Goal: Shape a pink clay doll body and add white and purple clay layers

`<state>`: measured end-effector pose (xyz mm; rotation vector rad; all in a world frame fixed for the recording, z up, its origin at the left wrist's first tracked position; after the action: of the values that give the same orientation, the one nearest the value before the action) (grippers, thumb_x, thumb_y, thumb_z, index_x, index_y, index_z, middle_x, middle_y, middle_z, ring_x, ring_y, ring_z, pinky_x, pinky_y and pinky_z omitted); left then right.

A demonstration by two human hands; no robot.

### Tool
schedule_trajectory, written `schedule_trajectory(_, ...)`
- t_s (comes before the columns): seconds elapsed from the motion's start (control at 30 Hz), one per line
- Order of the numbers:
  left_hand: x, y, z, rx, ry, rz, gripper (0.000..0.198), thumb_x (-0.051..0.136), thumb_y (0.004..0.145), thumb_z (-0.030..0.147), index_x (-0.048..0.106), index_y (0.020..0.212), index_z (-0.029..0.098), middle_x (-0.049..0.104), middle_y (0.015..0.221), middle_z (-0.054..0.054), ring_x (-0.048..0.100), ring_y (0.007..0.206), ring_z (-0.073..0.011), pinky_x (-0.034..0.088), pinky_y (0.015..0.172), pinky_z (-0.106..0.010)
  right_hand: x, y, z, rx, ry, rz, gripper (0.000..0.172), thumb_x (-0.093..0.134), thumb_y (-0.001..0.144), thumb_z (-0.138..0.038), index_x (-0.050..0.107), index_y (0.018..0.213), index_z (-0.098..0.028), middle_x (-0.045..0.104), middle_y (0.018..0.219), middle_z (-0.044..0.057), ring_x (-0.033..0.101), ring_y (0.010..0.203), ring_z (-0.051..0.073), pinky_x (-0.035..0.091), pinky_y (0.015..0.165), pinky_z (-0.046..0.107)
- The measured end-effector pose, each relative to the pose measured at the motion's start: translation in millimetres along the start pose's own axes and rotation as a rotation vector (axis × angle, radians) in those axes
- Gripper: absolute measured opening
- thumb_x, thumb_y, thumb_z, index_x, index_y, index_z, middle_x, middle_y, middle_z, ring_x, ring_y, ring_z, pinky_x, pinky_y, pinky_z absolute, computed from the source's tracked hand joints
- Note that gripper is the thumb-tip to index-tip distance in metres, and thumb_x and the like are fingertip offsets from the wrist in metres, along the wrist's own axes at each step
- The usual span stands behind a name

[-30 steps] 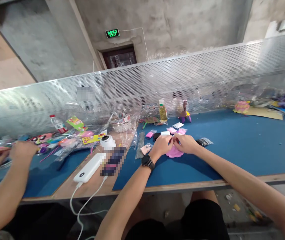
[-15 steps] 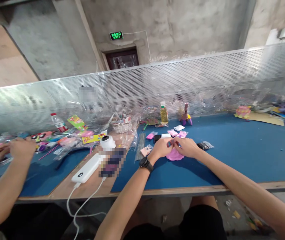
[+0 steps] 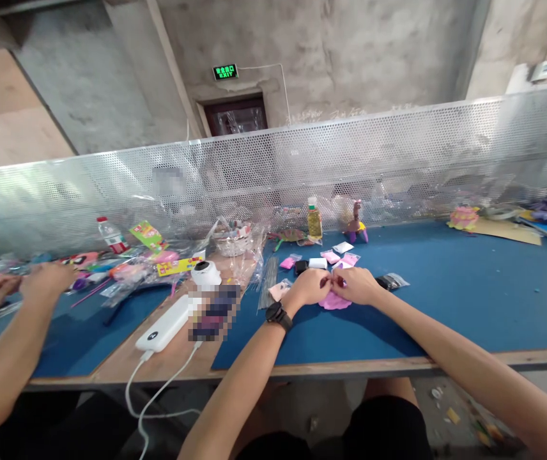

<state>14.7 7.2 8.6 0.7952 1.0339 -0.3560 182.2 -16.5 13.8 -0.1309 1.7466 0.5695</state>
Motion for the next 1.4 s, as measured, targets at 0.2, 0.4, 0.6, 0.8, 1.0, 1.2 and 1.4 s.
schedule_trajectory(0.2, -7.0, 1, 6, 0.04, 0.06, 0.048, 0.022, 0.053, 0.086, 0.017, 0.056, 0.065, 0.019, 0.06, 0.065, -0.005, 0.051, 0.059, -0.0167, 0.03, 0.057, -0.029, -1, 2, -2, -0.018, -0.006, 0.006, 0.019, 0.05, 0.095, -0.034, 0.065, 0.095, -0.023, 0.073, 0.094, 0.005, 0.065, 0.08, 0.02, 0.026, 0.057, 0.027)
schedule_trajectory(0.4, -7.0, -1, 7, 0.063, -0.012, 0.058, 0.031, 0.048, 0.093, 0.021, 0.056, 0.064, 0.018, 0.06, 0.066, -0.005, 0.049, 0.06, -0.0154, 0.03, 0.059, -0.028, -4, -1, 2, -0.051, 0.042, -0.003, 0.021, 0.045, 0.097, -0.028, 0.064, 0.093, -0.022, 0.073, 0.095, 0.004, 0.064, 0.082, 0.018, 0.026, 0.058, 0.027)
schedule_trajectory(0.6, -7.1, 0, 5, 0.031, -0.092, 0.086, 0.029, 0.05, 0.088, 0.016, 0.052, 0.06, 0.017, 0.056, 0.062, -0.002, 0.044, 0.057, -0.0132, 0.029, 0.059, -0.028, 0, -1, 5, -0.092, 0.01, 0.013, 0.015, 0.05, 0.096, -0.032, 0.062, 0.094, -0.022, 0.072, 0.09, 0.003, 0.063, 0.078, 0.018, 0.024, 0.058, 0.027)
schedule_trajectory(0.8, -7.8, 0, 5, 0.056, -0.094, 0.103, 0.03, 0.051, 0.088, 0.017, 0.047, 0.058, 0.018, 0.053, 0.061, -0.001, 0.043, 0.057, -0.0125, 0.029, 0.058, -0.027, 4, 0, 3, -0.079, -0.071, 0.001, 0.028, 0.038, 0.102, -0.035, 0.063, 0.101, -0.022, 0.073, 0.099, 0.007, 0.065, 0.083, 0.02, 0.028, 0.062, 0.027)
schedule_trajectory(1.0, -2.4, 0, 3, 0.047, -0.116, 0.129, 0.026, 0.051, 0.087, 0.016, 0.048, 0.061, 0.017, 0.057, 0.066, -0.002, 0.047, 0.062, -0.0132, 0.032, 0.062, -0.027, 0, -1, 0, -0.076, -0.085, -0.019, 0.031, 0.036, 0.102, -0.032, 0.065, 0.105, -0.021, 0.073, 0.102, 0.007, 0.066, 0.087, 0.021, 0.033, 0.065, 0.026)
schedule_trajectory(1.2, 1.0, 4, 2, -0.049, -0.232, 0.195, 0.031, 0.052, 0.083, 0.016, 0.037, 0.056, 0.018, 0.039, 0.054, 0.004, 0.035, 0.055, -0.0104, 0.024, 0.056, -0.027, 0, 1, -4, -0.038, -0.135, 0.051, 0.032, 0.039, 0.1, -0.032, 0.068, 0.104, -0.019, 0.074, 0.1, 0.011, 0.067, 0.087, 0.023, 0.033, 0.061, 0.027)
schedule_trajectory(1.4, 4.8, 7, 5, -0.096, -0.288, 0.235, 0.031, 0.05, 0.083, 0.016, 0.036, 0.055, 0.017, 0.038, 0.053, 0.004, 0.036, 0.055, -0.0097, 0.024, 0.056, -0.026, -5, 2, -5, -0.002, -0.153, 0.056, 0.033, 0.041, 0.099, -0.034, 0.07, 0.103, -0.018, 0.075, 0.098, 0.013, 0.068, 0.086, 0.024, 0.034, 0.062, 0.027)
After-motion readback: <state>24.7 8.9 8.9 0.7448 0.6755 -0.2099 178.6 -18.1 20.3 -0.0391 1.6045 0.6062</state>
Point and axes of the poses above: each hand's wrist, its own y-axis towards the middle knuckle, its own x-axis out of the palm, z = x × y, the point moved 2 cm from there along y, towards the middle knuckle
